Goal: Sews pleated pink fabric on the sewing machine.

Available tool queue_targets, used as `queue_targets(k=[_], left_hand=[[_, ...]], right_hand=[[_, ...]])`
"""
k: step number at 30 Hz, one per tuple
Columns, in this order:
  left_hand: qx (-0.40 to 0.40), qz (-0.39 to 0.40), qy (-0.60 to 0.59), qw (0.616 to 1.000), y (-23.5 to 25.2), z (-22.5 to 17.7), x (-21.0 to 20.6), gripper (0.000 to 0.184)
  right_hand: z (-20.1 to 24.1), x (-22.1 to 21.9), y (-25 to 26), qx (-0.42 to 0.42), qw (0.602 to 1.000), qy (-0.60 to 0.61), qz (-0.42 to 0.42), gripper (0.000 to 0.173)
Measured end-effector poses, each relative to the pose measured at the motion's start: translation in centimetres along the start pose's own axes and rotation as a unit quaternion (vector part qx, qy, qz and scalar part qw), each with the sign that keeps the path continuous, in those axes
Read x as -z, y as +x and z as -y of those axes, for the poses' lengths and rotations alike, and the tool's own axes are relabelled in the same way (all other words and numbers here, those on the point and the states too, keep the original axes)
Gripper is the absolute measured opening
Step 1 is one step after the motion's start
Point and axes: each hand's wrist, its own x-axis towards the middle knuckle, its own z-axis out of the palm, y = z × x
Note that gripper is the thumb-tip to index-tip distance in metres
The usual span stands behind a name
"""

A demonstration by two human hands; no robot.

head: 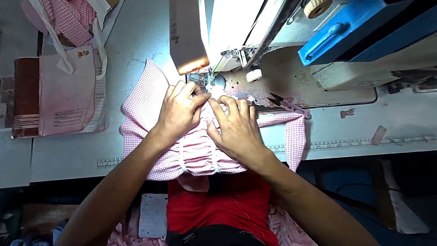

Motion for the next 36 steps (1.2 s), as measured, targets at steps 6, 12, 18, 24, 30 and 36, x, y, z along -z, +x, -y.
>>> queue_targets(k=[6, 12, 18, 24, 30, 36], left_hand=[[-0.003, 0.012, 0.01, 1.0, 0.32, -0.09, 0.05, 0.035], [-0.01, 0.009, 0.032, 0.999, 0.46, -0.29, -0.23, 0.035], [-0.004, 0.012, 0.054, 0.998, 0.87, -0.34, -0.39, 0.037], [0.005, 0.018, 0.044, 0.999, 1.02, -0.21, -0.51, 0.038], [0.008, 0.027, 0.03, 0.999, 0.83, -0.09, -0.54, 0.039], [0.009, 0.02, 0.026, 0.999, 0.84, -0.06, -0.38, 0.038]], right_hand=[[-0.27, -0.08, -0.22, 0.005, 1.0, 0.021, -0.014, 0.054], [0.04, 0.02, 0.05, -0.009, 1.0, 0.001, -0.007, 0.056], [0.16, 0.09, 0.38, -0.015, 1.0, -0.007, -0.008, 0.057], [0.15, 0.13, 0.29, -0.019, 1.0, 0.003, -0.01, 0.056], [-0.07, -0.02, -0.01, -0.016, 1.0, 0.006, -0.014, 0.055], [-0.06, -0.03, 0.15, -0.016, 1.0, 0.004, -0.009, 0.055]])
